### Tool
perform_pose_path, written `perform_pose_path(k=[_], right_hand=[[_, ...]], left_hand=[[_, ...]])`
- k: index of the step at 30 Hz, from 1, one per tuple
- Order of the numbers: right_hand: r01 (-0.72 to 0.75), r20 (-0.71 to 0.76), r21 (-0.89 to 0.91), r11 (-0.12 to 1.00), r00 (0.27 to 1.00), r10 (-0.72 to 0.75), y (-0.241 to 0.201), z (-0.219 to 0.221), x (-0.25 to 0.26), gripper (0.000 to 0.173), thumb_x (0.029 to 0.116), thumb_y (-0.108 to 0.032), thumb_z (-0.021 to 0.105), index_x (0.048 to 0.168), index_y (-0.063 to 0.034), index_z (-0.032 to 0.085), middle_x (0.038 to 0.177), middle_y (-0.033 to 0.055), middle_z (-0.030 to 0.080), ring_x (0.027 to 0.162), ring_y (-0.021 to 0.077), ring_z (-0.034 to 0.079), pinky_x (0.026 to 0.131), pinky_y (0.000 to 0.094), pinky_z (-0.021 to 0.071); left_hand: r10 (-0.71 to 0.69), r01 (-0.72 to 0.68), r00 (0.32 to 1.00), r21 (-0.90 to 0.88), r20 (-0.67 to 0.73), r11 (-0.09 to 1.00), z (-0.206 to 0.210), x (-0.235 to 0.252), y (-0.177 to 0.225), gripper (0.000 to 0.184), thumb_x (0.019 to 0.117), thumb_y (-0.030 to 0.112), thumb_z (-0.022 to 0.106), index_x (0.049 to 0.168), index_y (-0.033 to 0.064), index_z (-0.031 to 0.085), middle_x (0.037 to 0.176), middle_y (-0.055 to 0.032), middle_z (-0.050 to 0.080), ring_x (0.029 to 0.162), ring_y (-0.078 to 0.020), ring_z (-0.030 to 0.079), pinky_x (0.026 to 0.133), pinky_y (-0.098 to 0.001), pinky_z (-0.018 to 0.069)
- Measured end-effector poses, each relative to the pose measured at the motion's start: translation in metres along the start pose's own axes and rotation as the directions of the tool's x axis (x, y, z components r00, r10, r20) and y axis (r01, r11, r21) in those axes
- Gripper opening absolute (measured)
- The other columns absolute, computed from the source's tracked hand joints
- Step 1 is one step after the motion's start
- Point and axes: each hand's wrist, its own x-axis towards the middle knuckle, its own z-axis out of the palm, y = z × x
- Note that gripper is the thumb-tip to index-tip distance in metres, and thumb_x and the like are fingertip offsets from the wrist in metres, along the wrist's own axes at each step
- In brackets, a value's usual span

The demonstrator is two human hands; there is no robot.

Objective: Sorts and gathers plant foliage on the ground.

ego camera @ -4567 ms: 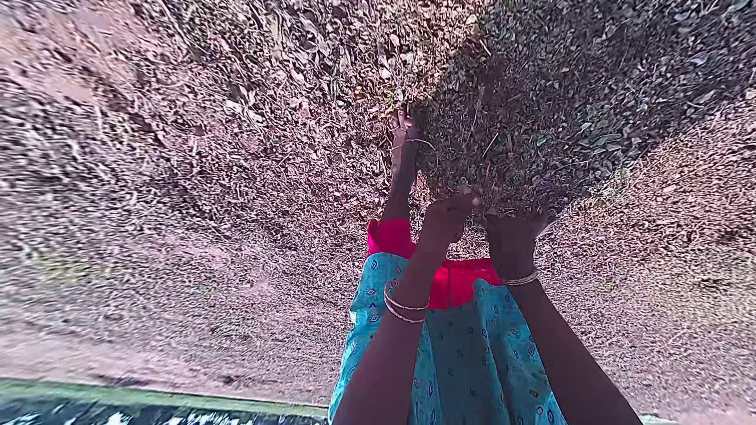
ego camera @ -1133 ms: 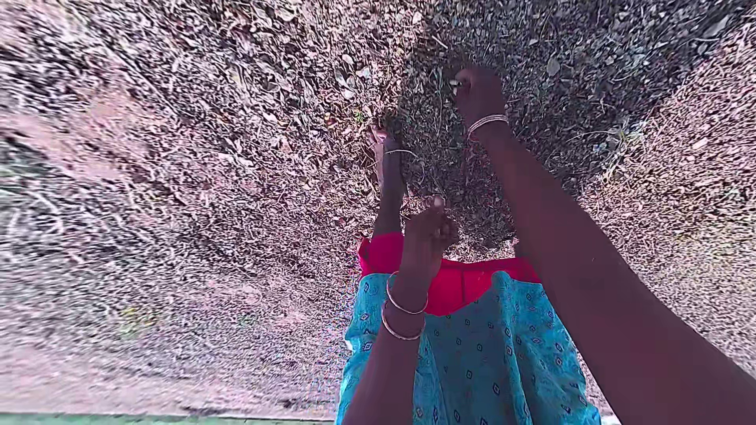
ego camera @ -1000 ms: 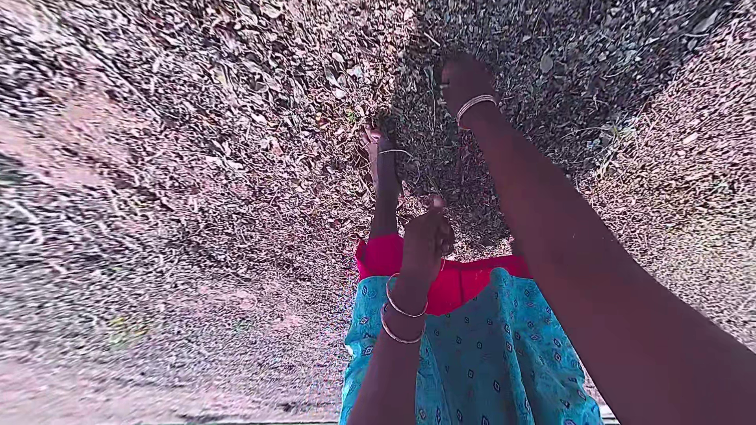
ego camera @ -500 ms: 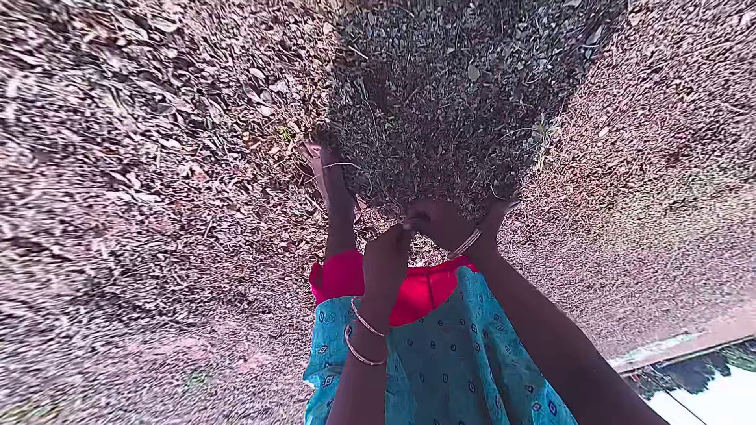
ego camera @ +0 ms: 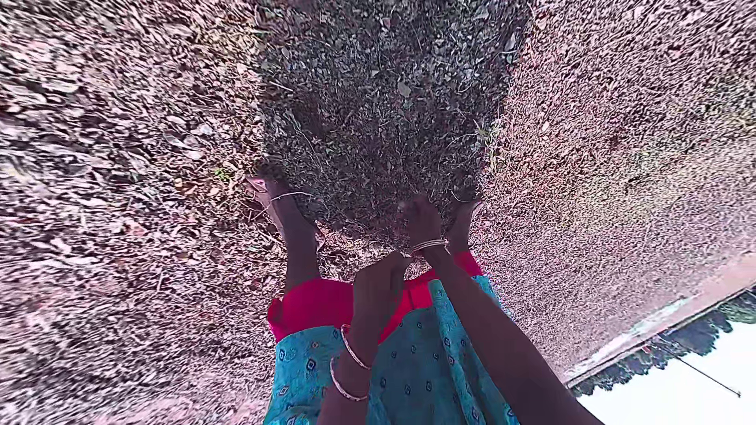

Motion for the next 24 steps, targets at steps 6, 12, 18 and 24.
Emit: perform_pose_path(k=[6,12,18,24], right_hand=[[0.398,0.078,0.350,0.848,0.890,-0.450,-0.005,-0.040,-0.005,0.031,0.1036,-0.010,0.038,0.116,0.0055,0.061,0.112,0.0137,0.069,0.094,0.0134,0.065,0.081,0.0305,0.0546],[0.650,0.293,0.310,0.694,0.629,-0.720,-0.012,-0.061,-0.042,0.027,0.0975,0.001,0.052,0.115,0.0118,0.069,0.117,0.0213,0.071,0.109,0.0233,0.070,0.098,0.0369,0.0568],[0.012,0.127,0.493,0.870,0.988,-0.086,0.020,-0.109,0.013,0.015,0.1027,-0.002,0.051,0.110,-0.0021,0.065,0.086,-0.0024,0.070,0.062,0.0008,0.060,0.058,0.0183,0.0535],[0.267,0.046,0.308,0.913,0.955,-0.294,0.016,-0.094,-0.033,0.030,0.1064,-0.015,0.047,0.126,0.0033,0.062,0.121,0.0102,0.069,0.107,0.0122,0.068,0.092,0.0317,0.0570]], left_hand=[[-0.503,0.392,0.860,-0.744,0.087,0.541,0.000,0.011,-0.020,0.036,0.1098,0.013,0.035,0.140,0.0057,0.053,0.069,0.0077,0.057,0.054,-0.0005,0.054,0.053,-0.0157,0.0487],[-0.436,0.310,0.842,-0.946,0.318,-0.091,-0.007,0.015,-0.006,0.050,0.1124,0.031,0.024,0.098,0.0144,0.069,0.088,-0.0002,0.073,0.084,-0.0129,0.072,0.085,-0.0347,0.0618],[-0.132,0.421,0.889,-0.896,0.438,-0.139,0.002,0.011,-0.006,0.039,0.1063,0.031,0.047,0.081,0.0178,0.074,0.080,0.0031,0.070,0.081,-0.0104,0.070,0.083,-0.0293,0.0598],[-0.526,0.325,0.809,-0.945,0.260,0.033,-0.005,0.019,-0.013,0.061,0.1112,0.044,0.027,0.058,0.0238,0.050,0.051,0.0108,0.046,0.048,-0.0026,0.048,0.053,-0.0184,0.0457]])
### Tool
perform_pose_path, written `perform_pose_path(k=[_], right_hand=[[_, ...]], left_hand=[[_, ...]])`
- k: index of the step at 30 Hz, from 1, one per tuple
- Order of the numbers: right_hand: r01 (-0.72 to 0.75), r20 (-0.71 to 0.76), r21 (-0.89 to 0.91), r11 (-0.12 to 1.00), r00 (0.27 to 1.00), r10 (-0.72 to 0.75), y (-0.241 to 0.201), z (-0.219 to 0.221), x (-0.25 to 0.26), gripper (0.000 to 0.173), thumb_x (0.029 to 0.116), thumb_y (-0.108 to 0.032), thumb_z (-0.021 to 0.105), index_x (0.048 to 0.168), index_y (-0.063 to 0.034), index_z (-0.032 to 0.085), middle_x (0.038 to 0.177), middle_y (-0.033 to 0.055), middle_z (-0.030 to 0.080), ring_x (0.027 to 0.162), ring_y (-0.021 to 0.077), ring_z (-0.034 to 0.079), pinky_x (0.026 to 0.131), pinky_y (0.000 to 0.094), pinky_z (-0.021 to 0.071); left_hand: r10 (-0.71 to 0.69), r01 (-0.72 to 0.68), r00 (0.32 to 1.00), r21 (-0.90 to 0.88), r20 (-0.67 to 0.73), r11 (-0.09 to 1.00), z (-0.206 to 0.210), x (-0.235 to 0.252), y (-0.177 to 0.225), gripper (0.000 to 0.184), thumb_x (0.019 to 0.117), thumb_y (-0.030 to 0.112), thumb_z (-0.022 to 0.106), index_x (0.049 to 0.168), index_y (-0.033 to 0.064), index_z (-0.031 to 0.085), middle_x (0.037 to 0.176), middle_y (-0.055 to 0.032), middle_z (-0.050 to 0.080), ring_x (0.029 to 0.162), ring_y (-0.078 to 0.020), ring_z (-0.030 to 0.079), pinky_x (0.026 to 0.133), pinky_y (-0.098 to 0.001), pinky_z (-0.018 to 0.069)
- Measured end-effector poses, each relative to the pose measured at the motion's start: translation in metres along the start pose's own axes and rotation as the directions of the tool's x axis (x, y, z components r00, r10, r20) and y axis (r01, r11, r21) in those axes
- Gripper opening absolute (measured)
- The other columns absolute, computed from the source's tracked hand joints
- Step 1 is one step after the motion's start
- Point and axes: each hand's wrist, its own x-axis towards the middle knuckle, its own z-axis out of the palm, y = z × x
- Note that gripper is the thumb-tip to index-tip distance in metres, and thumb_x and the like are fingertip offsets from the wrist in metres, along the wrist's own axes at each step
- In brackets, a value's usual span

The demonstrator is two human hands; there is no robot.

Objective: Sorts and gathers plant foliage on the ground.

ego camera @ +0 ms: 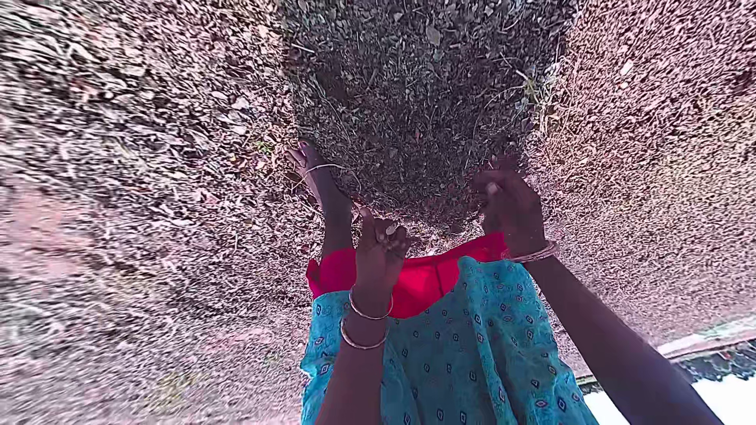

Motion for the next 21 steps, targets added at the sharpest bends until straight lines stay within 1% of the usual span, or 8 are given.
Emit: perform_pose_path(k=[3,6,9,11,14,16,18,21], right_hand=[[0.052,0.352,0.066,0.996,0.933,-0.072,-0.012,0.010,-0.033,0.048,0.1033,-0.023,0.053,0.144,0.0036,0.053,0.145,0.0110,0.059,0.134,0.0153,0.056,0.111,0.0348,0.0488],[0.123,0.090,-0.203,0.971,0.990,-0.107,0.012,-0.035,0.004,0.051,0.1037,-0.025,0.053,0.147,0.0003,0.050,0.153,0.0154,0.051,0.139,0.0196,0.051,0.114,0.0366,0.0448],[0.004,-0.194,-0.399,0.917,0.977,-0.089,0.039,-0.098,0.092,0.045,0.1046,-0.022,0.053,0.139,0.0065,0.054,0.136,0.0215,0.061,0.123,0.0191,0.062,0.106,0.0336,0.0496],[-0.069,-0.152,-0.430,0.900,0.988,0.003,0.034,-0.099,0.135,0.034,0.1021,-0.016,0.055,0.128,0.0048,0.062,0.117,0.0178,0.068,0.098,0.0168,0.069,0.089,0.0354,0.0575],[-0.027,0.187,-0.405,0.914,0.976,0.111,0.011,-0.027,0.156,0.022,0.1009,-0.010,0.060,0.118,0.0018,0.068,0.105,0.0129,0.072,0.085,0.0147,0.072,0.080,0.0346,0.0622],[0.089,0.327,-0.493,0.865,0.941,0.090,0.009,0.037,0.170,0.023,0.1016,-0.010,0.057,0.118,-0.0005,0.071,0.107,0.0143,0.073,0.093,0.0193,0.073,0.088,0.0384,0.0601],[0.205,0.341,-0.643,0.738,0.939,0.037,0.013,0.091,0.185,0.028,0.1037,-0.009,0.052,0.123,-0.0001,0.069,0.118,0.0194,0.071,0.109,0.0301,0.070,0.100,0.0458,0.0528],[0.239,0.317,-0.832,0.501,0.945,0.076,0.024,0.131,0.213,0.037,0.1037,-0.009,0.053,0.139,-0.0025,0.059,0.150,0.0254,0.049,0.129,0.0428,0.057,0.105,0.0556,0.0497]], left_hand=[[-0.021,0.014,0.997,0.084,0.077,0.996,0.001,-0.003,0.003,0.060,0.1117,0.042,0.025,0.069,0.0215,0.062,0.062,0.0081,0.060,0.061,-0.0048,0.061,0.068,-0.0237,0.0568],[-0.152,0.135,0.931,0.074,0.332,0.988,0.000,-0.009,-0.001,0.056,0.1109,0.035,0.028,0.072,0.0200,0.066,0.068,0.0068,0.064,0.069,-0.0071,0.065,0.077,-0.0272,0.0578],[-0.189,0.187,0.823,0.058,0.536,0.981,-0.006,-0.006,-0.001,0.047,0.1059,0.042,0.048,0.069,0.0219,0.068,0.066,0.0095,0.062,0.064,-0.0030,0.062,0.064,-0.0208,0.0541],[-0.150,0.171,0.835,0.010,0.529,0.985,-0.009,-0.004,0.005,0.045,0.1054,0.041,0.049,0.068,0.0217,0.066,0.062,0.0107,0.058,0.053,0.0006,0.054,0.051,-0.0152,0.0454],[-0.068,0.150,0.876,-0.136,0.477,0.979,-0.016,-0.002,0.008,0.044,0.1061,0.044,0.048,0.076,0.0188,0.069,0.064,0.0094,0.059,0.048,0.0018,0.050,0.046,-0.0126,0.0425],[0.010,0.074,0.922,-0.201,0.386,0.977,-0.017,-0.001,0.006,0.043,0.1096,0.040,0.039,0.088,0.0179,0.069,0.072,0.0068,0.063,0.055,-0.0004,0.056,0.052,-0.0142,0.0485],[0.046,0.026,0.960,-0.253,0.275,0.967,-0.015,0.000,0.004,0.045,0.1117,0.034,0.030,0.098,0.0167,0.069,0.085,0.0020,0.068,0.074,-0.0071,0.067,0.070,-0.0221,0.0586],[0.059,-0.019,0.987,-0.258,0.149,0.966,-0.014,0.003,0.006,0.047,0.1124,0.030,0.025,0.104,0.0129,0.068,0.098,-0.0042,0.071,0.092,-0.0167,0.072,0.085,-0.0334,0.0617]])
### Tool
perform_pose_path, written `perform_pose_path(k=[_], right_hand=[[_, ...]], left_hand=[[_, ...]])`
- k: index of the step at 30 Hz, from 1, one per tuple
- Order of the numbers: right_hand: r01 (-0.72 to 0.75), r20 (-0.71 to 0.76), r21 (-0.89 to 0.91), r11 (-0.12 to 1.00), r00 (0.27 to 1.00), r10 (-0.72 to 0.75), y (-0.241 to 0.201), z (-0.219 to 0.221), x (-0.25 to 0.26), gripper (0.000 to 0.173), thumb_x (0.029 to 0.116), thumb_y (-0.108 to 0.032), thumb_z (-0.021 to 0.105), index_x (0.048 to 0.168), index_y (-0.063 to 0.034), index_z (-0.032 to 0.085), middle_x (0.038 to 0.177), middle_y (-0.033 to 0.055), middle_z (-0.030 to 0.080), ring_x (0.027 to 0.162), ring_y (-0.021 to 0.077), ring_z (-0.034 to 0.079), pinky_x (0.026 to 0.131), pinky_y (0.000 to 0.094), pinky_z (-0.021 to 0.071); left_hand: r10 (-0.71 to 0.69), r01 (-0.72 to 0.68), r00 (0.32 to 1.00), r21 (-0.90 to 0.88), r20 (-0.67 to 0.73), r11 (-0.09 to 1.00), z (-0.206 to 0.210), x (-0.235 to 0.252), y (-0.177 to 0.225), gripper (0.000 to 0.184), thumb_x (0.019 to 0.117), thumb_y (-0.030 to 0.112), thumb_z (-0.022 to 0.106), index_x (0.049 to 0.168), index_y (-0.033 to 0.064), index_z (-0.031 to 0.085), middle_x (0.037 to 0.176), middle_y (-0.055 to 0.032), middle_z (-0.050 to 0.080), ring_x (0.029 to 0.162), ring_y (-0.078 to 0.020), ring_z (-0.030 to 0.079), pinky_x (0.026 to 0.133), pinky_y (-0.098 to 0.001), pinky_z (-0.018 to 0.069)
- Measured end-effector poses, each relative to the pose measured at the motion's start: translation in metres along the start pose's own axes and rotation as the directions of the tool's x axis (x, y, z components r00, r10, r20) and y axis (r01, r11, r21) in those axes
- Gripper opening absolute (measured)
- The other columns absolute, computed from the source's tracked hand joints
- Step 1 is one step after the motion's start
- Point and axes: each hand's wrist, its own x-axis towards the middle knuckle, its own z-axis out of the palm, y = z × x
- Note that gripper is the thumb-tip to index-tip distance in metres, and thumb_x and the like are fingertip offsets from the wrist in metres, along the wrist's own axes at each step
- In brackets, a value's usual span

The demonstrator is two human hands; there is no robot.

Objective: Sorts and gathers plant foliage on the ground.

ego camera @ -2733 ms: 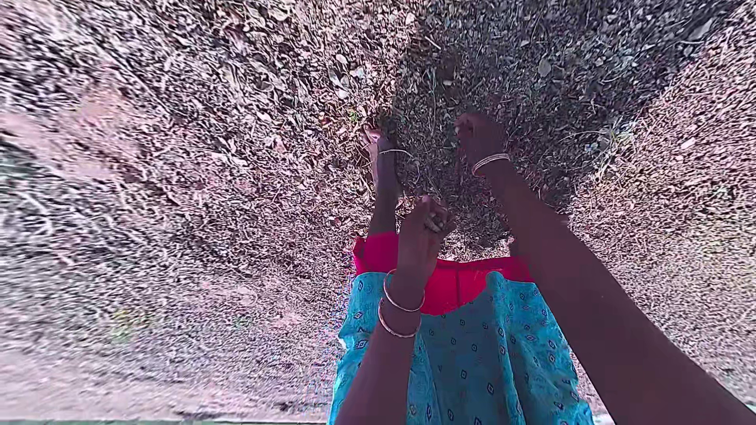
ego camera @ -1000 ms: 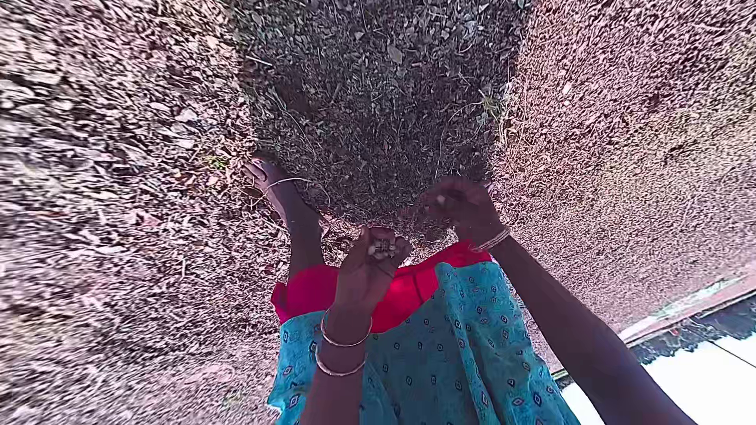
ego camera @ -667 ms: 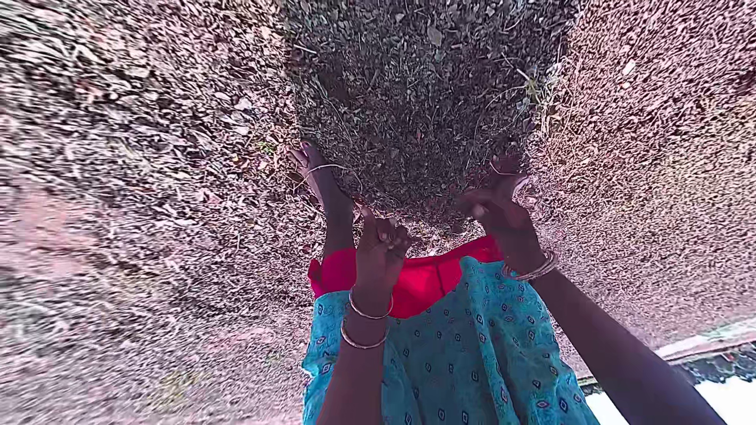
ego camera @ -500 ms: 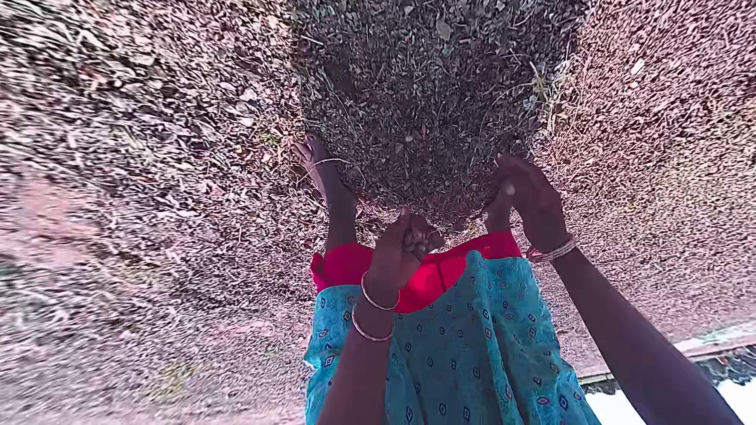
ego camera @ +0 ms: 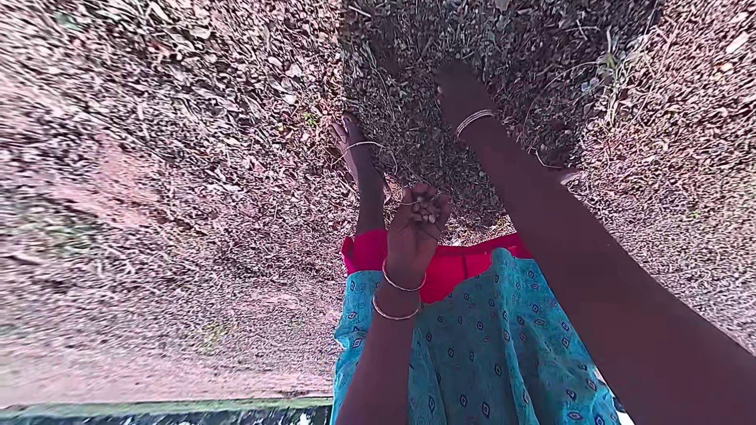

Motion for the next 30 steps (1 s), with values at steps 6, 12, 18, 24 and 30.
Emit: perform_pose_path(k=[6,12,18,24,30], right_hand=[[-0.079,-0.221,0.201,0.976,0.967,0.124,0.030,-0.037,-0.018,0.038,0.1049,-0.016,0.043,0.137,-0.0031,0.059,0.123,0.0169,0.069,0.109,0.0305,0.068,0.096,0.0495,0.0527],[0.396,-0.277,0.382,0.835,0.911,-0.306,0.022,-0.061,-0.142,0.034,0.1061,-0.027,0.051,0.101,0.0017,0.069,0.083,0.0068,0.065,0.070,0.0085,0.058,0.065,0.0273,0.0494],[0.035,-0.430,0.264,0.964,0.899,0.086,0.112,-0.092,-0.111,0.055,0.1048,-0.034,0.052,0.145,0.0034,0.052,0.148,0.0285,0.050,0.139,0.0366,0.048,0.116,0.0455,0.0392],[-0.459,-0.197,0.224,0.860,0.843,0.501,0.158,-0.044,-0.056,0.089,0.0947,-0.055,0.065,0.165,-0.0182,0.025,0.170,0.0277,-0.001,0.156,0.0519,0.006,0.123,0.0661,0.0167],[0.065,0.634,0.113,0.992,0.764,-0.122,0.077,0.062,-0.161,0.070,0.0957,-0.041,0.073,0.154,-0.0112,0.047,0.159,0.0222,0.041,0.145,0.0427,0.041,0.117,0.0607,0.0338]], left_hand=[[0.104,-0.066,0.973,0.184,-0.206,0.981,-0.004,-0.003,0.005,0.037,0.1119,0.029,0.031,0.107,0.0161,0.065,0.098,0.0003,0.068,0.091,-0.0119,0.069,0.084,-0.0292,0.0592],[0.040,-0.014,0.973,0.117,-0.226,0.993,-0.002,0.001,0.000,0.044,0.1127,0.030,0.022,0.104,0.0152,0.063,0.095,0.0001,0.069,0.091,-0.0136,0.070,0.088,-0.0318,0.0591],[-0.048,0.047,0.999,0.066,0.022,0.997,0.006,-0.005,0.003,0.053,0.1115,0.033,0.023,0.083,0.0192,0.066,0.083,0.0022,0.070,0.080,-0.0100,0.069,0.075,-0.0272,0.0598],[-0.022,0.022,0.985,0.004,0.173,1.000,-0.002,-0.003,0.010,0.059,0.1102,0.041,0.029,0.063,0.0194,0.058,0.059,0.0071,0.053,0.054,-0.0062,0.054,0.053,-0.0206,0.0469],[0.014,-0.010,0.996,-0.041,0.090,0.999,0.002,0.001,0.008,0.063,0.1106,0.038,0.028,0.059,0.0167,0.057,0.055,0.0054,0.053,0.050,-0.0061,0.053,0.049,-0.0195,0.0464]])
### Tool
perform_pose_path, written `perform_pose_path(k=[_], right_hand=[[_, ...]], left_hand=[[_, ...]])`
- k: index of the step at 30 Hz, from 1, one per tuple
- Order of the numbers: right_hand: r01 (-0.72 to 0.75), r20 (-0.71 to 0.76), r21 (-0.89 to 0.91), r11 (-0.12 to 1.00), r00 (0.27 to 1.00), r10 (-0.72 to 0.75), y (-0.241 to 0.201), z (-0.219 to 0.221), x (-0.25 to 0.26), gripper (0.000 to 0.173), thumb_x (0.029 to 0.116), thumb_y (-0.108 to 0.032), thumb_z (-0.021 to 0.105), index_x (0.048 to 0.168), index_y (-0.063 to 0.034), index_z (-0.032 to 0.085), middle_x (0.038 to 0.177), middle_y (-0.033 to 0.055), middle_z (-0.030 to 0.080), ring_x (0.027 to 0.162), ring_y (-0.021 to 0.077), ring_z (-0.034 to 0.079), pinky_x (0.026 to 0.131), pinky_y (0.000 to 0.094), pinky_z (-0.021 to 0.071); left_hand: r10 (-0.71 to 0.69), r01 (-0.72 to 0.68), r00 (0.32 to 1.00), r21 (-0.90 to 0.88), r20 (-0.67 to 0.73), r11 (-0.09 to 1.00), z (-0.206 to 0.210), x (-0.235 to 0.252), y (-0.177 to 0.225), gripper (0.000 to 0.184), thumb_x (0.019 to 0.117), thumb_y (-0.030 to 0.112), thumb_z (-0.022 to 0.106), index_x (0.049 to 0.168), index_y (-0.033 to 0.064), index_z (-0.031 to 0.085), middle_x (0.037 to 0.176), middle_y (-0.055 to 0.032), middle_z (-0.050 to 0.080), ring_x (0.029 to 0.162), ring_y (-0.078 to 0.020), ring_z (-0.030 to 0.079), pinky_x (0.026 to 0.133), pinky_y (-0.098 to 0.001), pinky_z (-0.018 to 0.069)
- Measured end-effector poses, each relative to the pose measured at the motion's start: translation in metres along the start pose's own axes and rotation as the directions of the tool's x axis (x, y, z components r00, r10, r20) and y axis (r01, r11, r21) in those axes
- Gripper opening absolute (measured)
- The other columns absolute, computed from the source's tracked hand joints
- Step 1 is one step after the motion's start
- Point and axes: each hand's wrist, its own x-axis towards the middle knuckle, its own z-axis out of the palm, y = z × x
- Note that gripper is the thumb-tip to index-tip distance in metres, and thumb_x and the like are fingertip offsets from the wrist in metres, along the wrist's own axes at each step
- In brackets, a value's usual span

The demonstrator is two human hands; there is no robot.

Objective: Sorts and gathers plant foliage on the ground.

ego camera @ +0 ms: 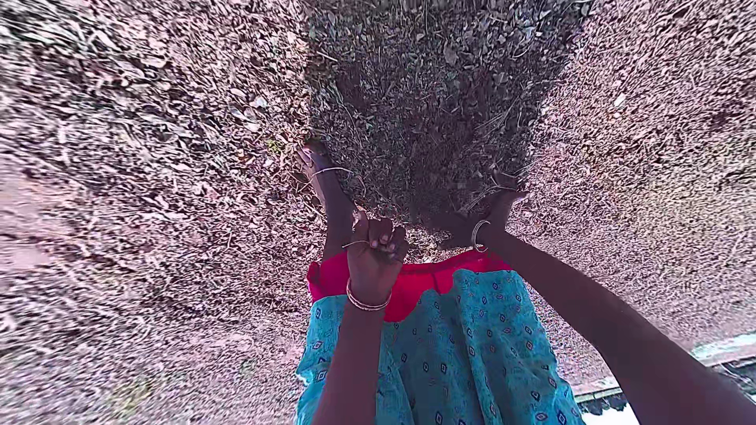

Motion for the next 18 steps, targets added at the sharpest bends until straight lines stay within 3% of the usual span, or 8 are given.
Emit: perform_pose_path(k=[1,3,6,9,11,13,16,18], right_hand=[[0.059,0.020,0.048,0.997,0.998,-0.060,0.002,0.009,-0.007,0.064,0.0961,-0.032,0.073,0.151,-0.0097,0.051,0.155,0.0212,0.047,0.140,0.0395,0.048,0.115,0.0579,0.0375],[0.088,-0.301,0.214,0.973,0.953,-0.020,0.019,0.003,-0.028,0.045,0.0960,-0.014,0.070,0.139,-0.0040,0.062,0.146,0.0202,0.057,0.134,0.0353,0.056,0.113,0.0520,0.0437],[0.013,-0.691,0.538,0.843,0.579,0.432,0.061,-0.065,-0.038,0.046,0.1015,-0.016,0.062,0.145,-0.0045,0.055,0.149,0.0210,0.054,0.135,0.0331,0.055,0.111,0.0494,0.0455],[0.119,-0.666,0.741,0.661,0.261,0.699,0.101,-0.138,-0.009,0.072,0.0979,-0.020,0.069,0.159,-0.0064,0.034,0.161,0.0218,0.038,0.146,0.0320,0.041,0.118,0.0453,0.0369],[0.012,-0.670,0.705,0.709,0.339,0.660,0.078,-0.157,0.018,0.085,0.0941,-0.023,0.070,0.164,-0.0095,0.024,0.170,0.0212,0.018,0.157,0.0352,0.020,0.125,0.0510,0.0232],[-0.177,-0.683,0.437,0.882,0.573,0.454,0.016,-0.148,0.040,0.087,0.0920,-0.033,0.073,0.163,-0.0114,0.028,0.169,0.0240,0.018,0.158,0.0442,0.009,0.124,0.0654,0.0049],[-0.186,-0.449,0.042,0.982,0.874,0.185,-0.050,-0.092,0.057,0.077,0.0902,-0.041,0.075,0.159,-0.0338,0.040,0.171,0.0144,0.021,0.151,0.0556,0.019,0.104,0.0780,0.0367],[-0.130,-0.226,-0.039,0.991,0.967,0.118,-0.063,-0.049,0.055,0.069,0.0912,-0.044,0.074,0.154,-0.0269,0.050,0.171,0.0175,0.018,0.148,0.0537,0.027,0.103,0.0740,0.0406]], left_hand=[[0.001,-0.001,1.000,0.017,-0.005,1.000,0.001,0.000,0.000,0.062,0.1104,0.037,0.029,0.059,0.0170,0.057,0.055,0.0055,0.052,0.050,-0.0061,0.053,0.049,-0.0195,0.0466],[-0.006,0.006,1.000,0.040,-0.007,0.999,0.000,0.000,0.000,0.062,0.1107,0.040,0.028,0.060,0.0180,0.057,0.055,0.0059,0.052,0.050,-0.0060,0.052,0.049,-0.0196,0.0460],[-0.005,0.005,1.000,0.046,-0.007,0.999,-0.002,-0.001,-0.003,0.061,0.1107,0.039,0.029,0.059,0.0188,0.056,0.055,0.0062,0.051,0.050,-0.0057,0.052,0.049,-0.0198,0.0461],[-0.028,0.029,1.000,0.055,-0.012,0.998,-0.002,-0.001,-0.006,0.061,0.1101,0.037,0.030,0.059,0.0192,0.056,0.055,0.0069,0.052,0.050,-0.0056,0.053,0.050,-0.0198,0.0467],[-0.046,0.048,0.999,0.079,-0.027,0.996,-0.002,0.000,-0.006,0.062,0.1106,0.039,0.027,0.060,0.0201,0.056,0.056,0.0075,0.051,0.050,-0.0050,0.052,0.049,-0.0194,0.0456],[-0.038,0.040,0.999,0.092,-0.031,0.995,-0.003,0.002,-0.004,0.063,0.1109,0.040,0.023,0.060,0.0200,0.054,0.056,0.0071,0.050,0.049,-0.0052,0.050,0.047,-0.0191,0.0431],[-0.029,0.032,0.999,0.083,-0.033,0.996,-0.003,0.003,-0.003,0.064,0.1112,0.041,0.021,0.060,0.0189,0.053,0.055,0.0063,0.050,0.048,-0.0063,0.049,0.047,-0.0197,0.0426],[-0.033,0.037,0.998,0.088,-0.046,0.995,0.000,0.005,-0.003,0.064,0.1111,0.041,0.023,0.060,0.0193,0.054,0.055,0.0069,0.050,0.048,-0.0059,0.049,0.046,-0.0193,0.0424]])
